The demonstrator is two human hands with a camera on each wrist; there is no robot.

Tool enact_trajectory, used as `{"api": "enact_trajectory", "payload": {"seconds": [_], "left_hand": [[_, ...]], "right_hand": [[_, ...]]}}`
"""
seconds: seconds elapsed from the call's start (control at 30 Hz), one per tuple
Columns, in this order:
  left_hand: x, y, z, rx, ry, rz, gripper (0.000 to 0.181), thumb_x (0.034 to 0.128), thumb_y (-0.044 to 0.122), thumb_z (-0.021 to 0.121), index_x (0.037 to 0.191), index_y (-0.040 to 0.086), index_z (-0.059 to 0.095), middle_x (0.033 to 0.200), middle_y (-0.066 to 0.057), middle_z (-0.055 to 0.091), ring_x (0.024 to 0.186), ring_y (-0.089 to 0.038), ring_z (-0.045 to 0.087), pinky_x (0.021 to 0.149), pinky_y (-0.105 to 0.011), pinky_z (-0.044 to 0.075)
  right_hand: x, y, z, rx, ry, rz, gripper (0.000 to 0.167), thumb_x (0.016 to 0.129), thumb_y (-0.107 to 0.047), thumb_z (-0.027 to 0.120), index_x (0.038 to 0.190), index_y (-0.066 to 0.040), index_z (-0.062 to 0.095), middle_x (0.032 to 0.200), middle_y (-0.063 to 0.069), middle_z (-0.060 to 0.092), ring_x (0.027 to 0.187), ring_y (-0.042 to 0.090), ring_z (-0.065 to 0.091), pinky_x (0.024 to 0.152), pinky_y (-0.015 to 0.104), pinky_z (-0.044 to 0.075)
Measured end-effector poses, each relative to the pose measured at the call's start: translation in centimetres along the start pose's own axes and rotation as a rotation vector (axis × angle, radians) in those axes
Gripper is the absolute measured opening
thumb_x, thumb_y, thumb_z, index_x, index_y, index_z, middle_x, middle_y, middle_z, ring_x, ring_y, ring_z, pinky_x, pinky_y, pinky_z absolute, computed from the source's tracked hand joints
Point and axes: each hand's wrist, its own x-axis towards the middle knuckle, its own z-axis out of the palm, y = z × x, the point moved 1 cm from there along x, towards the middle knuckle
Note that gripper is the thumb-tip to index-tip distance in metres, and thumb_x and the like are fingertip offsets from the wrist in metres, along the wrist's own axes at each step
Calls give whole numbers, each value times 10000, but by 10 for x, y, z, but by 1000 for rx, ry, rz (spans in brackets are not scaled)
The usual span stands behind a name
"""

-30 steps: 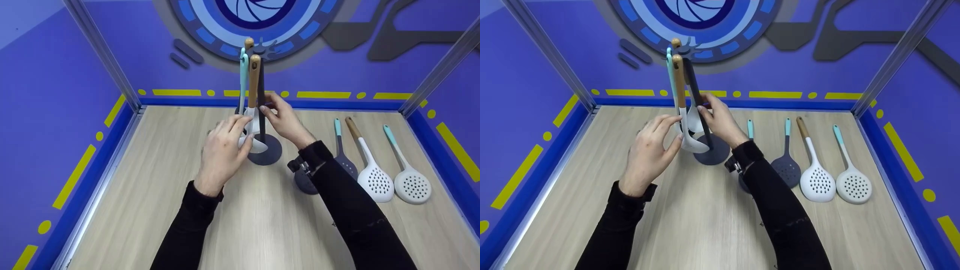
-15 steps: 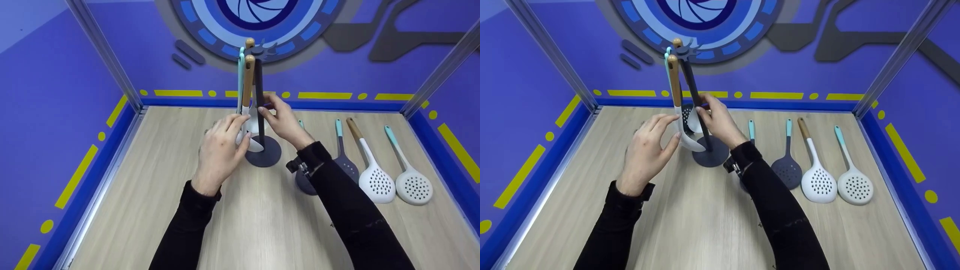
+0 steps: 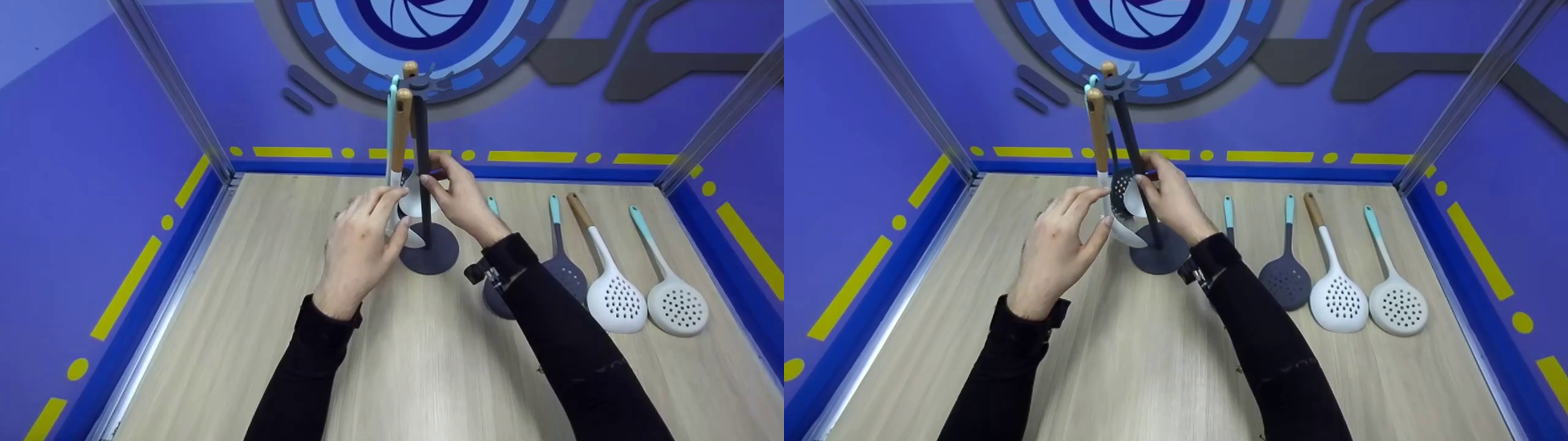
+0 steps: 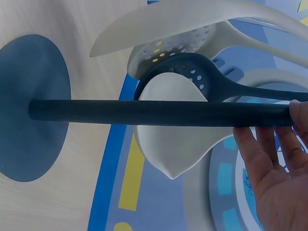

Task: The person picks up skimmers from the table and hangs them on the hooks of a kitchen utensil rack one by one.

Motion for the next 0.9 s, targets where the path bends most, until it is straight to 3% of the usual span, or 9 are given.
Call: {"api": "enact_trajectory", "payload": {"seconds": [0.5,0.9], "left_hand": [[0,-3,2,4,-6,-16,397,1017,303,670,1395,189,638,1311,-9,666,1112,-227,682,876,-417,595],[1,-2,9,-25,-32,-27,399,1033,306,642,1415,191,626,1327,-13,652,1127,-223,671,920,-392,583]], "right_hand": [[-1,-6,6,-26,66,19,322,1059,-201,627,1365,-104,600,1221,66,689,1074,212,695,925,363,587],[-3,-8,5,-12,86,45,333,1049,-207,647,1370,-141,588,1236,41,681,1062,204,685,935,365,573]]}}
